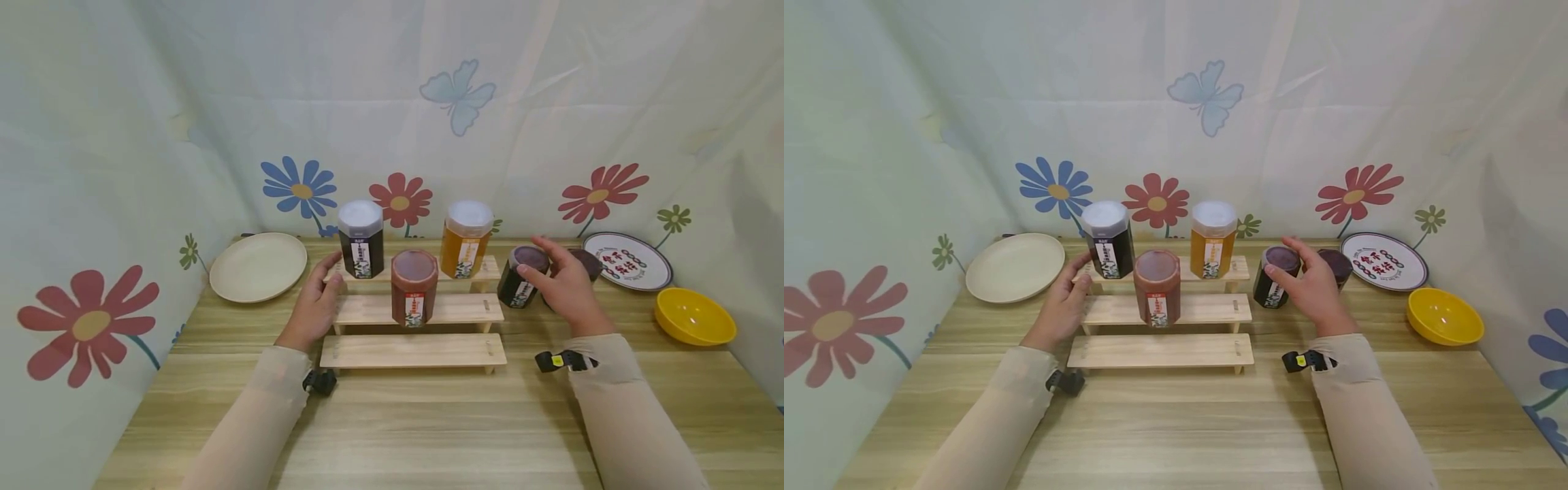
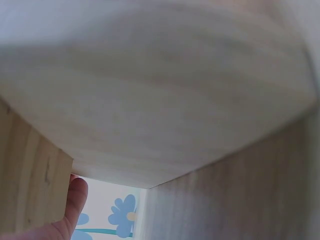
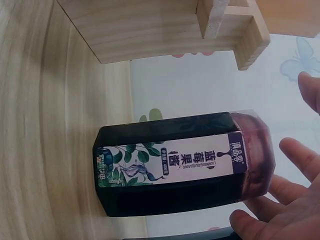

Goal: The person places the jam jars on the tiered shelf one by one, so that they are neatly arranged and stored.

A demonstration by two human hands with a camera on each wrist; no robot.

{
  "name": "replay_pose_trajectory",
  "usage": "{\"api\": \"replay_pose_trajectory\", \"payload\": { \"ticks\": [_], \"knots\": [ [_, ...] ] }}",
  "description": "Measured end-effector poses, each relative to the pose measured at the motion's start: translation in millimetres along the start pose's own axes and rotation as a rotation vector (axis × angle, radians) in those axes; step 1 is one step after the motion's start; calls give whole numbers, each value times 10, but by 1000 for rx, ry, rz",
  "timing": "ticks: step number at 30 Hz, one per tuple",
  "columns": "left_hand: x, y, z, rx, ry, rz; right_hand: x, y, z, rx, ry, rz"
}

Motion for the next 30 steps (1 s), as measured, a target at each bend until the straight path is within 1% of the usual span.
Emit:
{"api": "replay_pose_trajectory", "payload": {
  "ticks": [5, 14, 21, 27, 30],
  "knots": [
    [2, 9, 9, -2, -3, -1, -14, -1, -17, -16, -42, 10],
    [8, 0, 4, 1, 6, 2, -31, -17, 24, -20, -105, 14],
    [-4, 2, 7, 6, -1, 0, -54, -7, -10, -55, -108, 45],
    [-10, 6, 16, 6, -2, -2, -56, 14, -52, -49, -163, 39],
    [-9, 2, 15, 10, -5, 2, -54, 19, -60, -62, -160, 66]
  ]
}}
Point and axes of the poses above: each hand's wrist, its own y-axis towards the middle knuckle, its own x-axis out of the back of the hand, z = x × y, the point moved 2 cm from there along y, towards the middle knuckle, and after that the axes turned 4 degrees about z, right-handed, at the moved point
